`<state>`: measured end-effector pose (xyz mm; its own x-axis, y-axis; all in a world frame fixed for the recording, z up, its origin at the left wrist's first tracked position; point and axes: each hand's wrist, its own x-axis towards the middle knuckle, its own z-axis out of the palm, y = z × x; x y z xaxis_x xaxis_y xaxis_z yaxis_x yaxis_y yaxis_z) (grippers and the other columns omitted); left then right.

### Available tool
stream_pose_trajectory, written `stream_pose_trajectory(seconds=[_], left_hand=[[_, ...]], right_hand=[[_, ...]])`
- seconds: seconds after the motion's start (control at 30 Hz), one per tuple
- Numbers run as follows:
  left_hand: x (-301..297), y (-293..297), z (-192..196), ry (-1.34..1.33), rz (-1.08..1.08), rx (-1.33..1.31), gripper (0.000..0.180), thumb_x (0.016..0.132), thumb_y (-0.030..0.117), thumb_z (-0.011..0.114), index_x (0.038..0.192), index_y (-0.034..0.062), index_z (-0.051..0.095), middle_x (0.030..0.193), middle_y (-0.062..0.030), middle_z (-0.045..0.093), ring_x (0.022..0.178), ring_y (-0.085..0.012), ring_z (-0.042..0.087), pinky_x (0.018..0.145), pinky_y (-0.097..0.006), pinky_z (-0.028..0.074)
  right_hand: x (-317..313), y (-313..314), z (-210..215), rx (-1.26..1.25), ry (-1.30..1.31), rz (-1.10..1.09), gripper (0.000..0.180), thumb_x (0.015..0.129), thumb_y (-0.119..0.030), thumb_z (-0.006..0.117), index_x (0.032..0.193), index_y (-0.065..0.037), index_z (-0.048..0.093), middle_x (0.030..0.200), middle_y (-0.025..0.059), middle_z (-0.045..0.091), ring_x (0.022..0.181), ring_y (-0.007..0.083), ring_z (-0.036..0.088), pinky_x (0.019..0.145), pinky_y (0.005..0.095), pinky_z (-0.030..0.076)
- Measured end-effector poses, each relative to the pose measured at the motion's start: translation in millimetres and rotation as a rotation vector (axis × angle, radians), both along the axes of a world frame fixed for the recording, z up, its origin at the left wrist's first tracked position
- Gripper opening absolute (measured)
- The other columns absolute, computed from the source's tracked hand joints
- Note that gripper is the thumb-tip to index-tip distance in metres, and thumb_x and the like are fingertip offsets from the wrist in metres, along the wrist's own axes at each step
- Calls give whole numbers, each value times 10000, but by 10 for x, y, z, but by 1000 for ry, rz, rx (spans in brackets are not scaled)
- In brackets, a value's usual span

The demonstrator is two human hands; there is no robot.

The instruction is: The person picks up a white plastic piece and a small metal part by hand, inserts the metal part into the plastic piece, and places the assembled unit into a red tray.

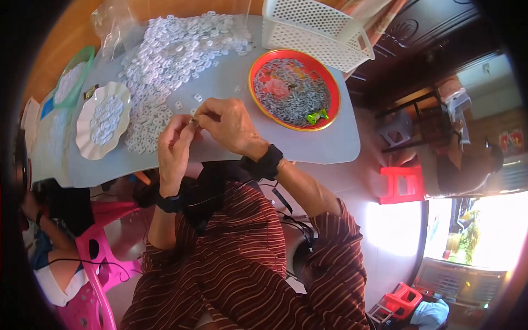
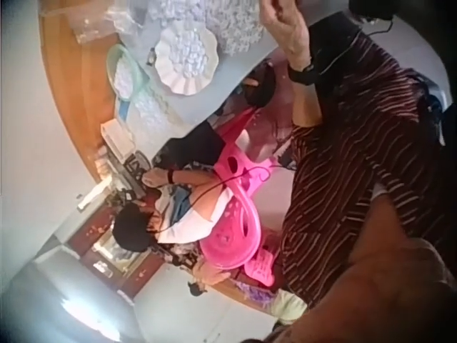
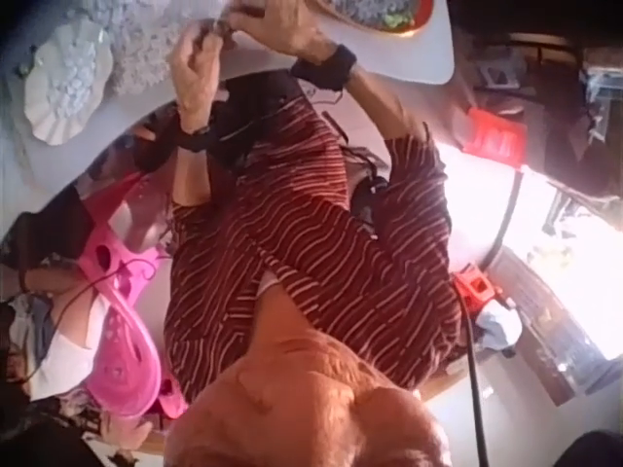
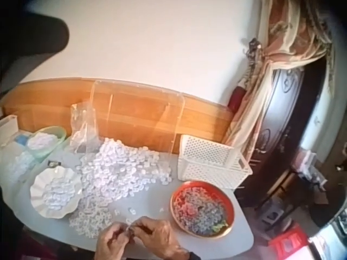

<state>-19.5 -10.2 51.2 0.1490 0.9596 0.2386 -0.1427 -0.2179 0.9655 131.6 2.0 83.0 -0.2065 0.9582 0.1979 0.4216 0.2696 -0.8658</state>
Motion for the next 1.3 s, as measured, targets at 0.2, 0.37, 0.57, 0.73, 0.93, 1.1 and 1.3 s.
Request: stream_pose_trajectory(seconds=[0.2, 0.37, 0.57, 0.73, 0.93, 1.1, 1.3], left_hand=[[-20, -25, -68, 87, 31, -30, 111, 900, 90, 525, 928, -9, 565, 685, 0, 552, 596, -38, 456, 529, -185, 346], [10, -31, -79, 106, 44, 31, 95, 867, 80, 528, 905, 5, 573, 642, 0, 524, 577, -43, 422, 517, -204, 333], [-8, -53, -33, 164, 39, 27, 86, 858, 75, 524, 889, 5, 563, 622, 2, 493, 579, -49, 413, 523, -213, 334], [12, -43, -90, 191, 65, 94, 80, 852, 65, 522, 879, -5, 549, 609, -13, 479, 566, -64, 411, 517, -224, 342], [23, -61, -51, 215, 67, 88, 68, 846, 47, 522, 877, -9, 545, 606, -26, 480, 559, -75, 425, 516, -233, 359], [15, -61, -46, 216, 58, 83, 62, 847, 41, 520, 876, -9, 543, 605, -28, 483, 558, -75, 433, 513, -232, 365], [23, -65, -73, 198, 51, 76, 57, 847, 34, 521, 879, -8, 542, 605, -28, 480, 550, -74, 428, 503, -232, 363]], right_hand=[[520, 172, 220, 301, -422, -131, 84, 789, -61, 621, 822, 3, 663, 703, 124, 657, 594, 196, 639, 564, 285, 495], [1236, 475, 173, 271, -580, -204, 119, 754, -119, 598, 758, -27, 674, 717, 153, 646, 670, 306, 635, 647, 381, 503], [1307, 550, 83, 242, -654, -56, 110, 762, -65, 634, 841, 1, 671, 799, 129, 671, 722, 261, 642, 695, 342, 515], [1318, 582, 62, 362, -727, 37, 92, 767, -68, 628, 825, -7, 668, 800, 133, 662, 730, 280, 631, 699, 366, 512], [1183, 568, 97, 409, -993, 64, 119, 763, -82, 604, 690, 7, 572, 749, 144, 623, 711, 334, 589, 691, 418, 491], [1234, 592, 93, 342, -990, 4, 107, 747, -91, 585, 689, -2, 571, 674, 151, 598, 645, 331, 583, 620, 407, 473], [1212, 575, 159, 70, -724, -117, 132, 692, -123, 586, 673, -11, 652, 664, 186, 617, 676, 343, 622, 682, 416, 503]])
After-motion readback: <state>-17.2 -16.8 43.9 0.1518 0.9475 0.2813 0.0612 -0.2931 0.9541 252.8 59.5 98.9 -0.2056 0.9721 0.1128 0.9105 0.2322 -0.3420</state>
